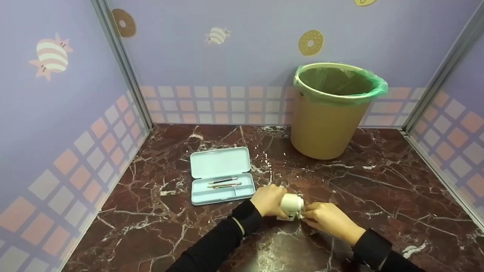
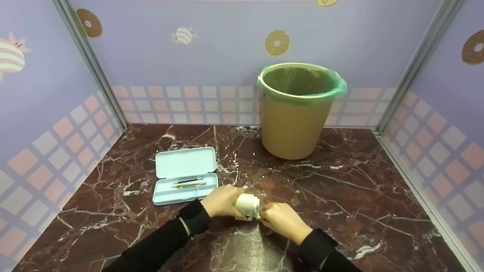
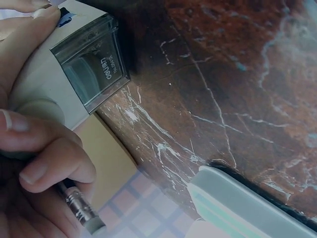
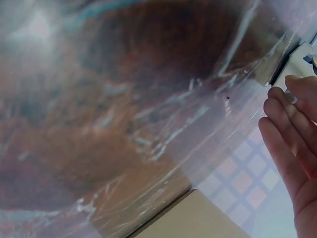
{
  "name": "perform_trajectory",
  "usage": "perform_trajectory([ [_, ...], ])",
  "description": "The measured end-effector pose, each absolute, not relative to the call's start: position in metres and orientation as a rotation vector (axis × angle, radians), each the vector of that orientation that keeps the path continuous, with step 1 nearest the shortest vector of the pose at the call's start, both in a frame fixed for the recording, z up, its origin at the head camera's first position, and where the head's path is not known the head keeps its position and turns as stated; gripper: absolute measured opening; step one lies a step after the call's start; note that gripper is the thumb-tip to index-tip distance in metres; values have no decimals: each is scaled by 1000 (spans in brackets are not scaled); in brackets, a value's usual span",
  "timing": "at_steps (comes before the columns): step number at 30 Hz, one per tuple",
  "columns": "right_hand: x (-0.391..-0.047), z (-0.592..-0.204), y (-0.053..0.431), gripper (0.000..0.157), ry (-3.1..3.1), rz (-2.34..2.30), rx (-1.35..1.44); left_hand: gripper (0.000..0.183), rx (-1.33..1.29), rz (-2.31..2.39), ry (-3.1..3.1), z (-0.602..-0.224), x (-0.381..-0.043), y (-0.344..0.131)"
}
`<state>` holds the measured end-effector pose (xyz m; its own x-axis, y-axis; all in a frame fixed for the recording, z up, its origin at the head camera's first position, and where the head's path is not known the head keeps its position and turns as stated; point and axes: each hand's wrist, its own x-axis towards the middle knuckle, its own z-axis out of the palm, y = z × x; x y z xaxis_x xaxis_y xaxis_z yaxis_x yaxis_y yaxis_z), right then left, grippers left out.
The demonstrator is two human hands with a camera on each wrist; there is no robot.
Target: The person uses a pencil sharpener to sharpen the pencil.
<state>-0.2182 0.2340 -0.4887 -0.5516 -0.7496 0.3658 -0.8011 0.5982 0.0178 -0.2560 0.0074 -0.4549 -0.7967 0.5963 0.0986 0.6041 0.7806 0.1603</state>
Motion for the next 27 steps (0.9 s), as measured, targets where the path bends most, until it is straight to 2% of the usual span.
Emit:
perform_trajectory([
  [27, -205, -471, 235, 17, -2306, 325, 1341, 46, -952, -222, -2925, -454, -256, 8],
])
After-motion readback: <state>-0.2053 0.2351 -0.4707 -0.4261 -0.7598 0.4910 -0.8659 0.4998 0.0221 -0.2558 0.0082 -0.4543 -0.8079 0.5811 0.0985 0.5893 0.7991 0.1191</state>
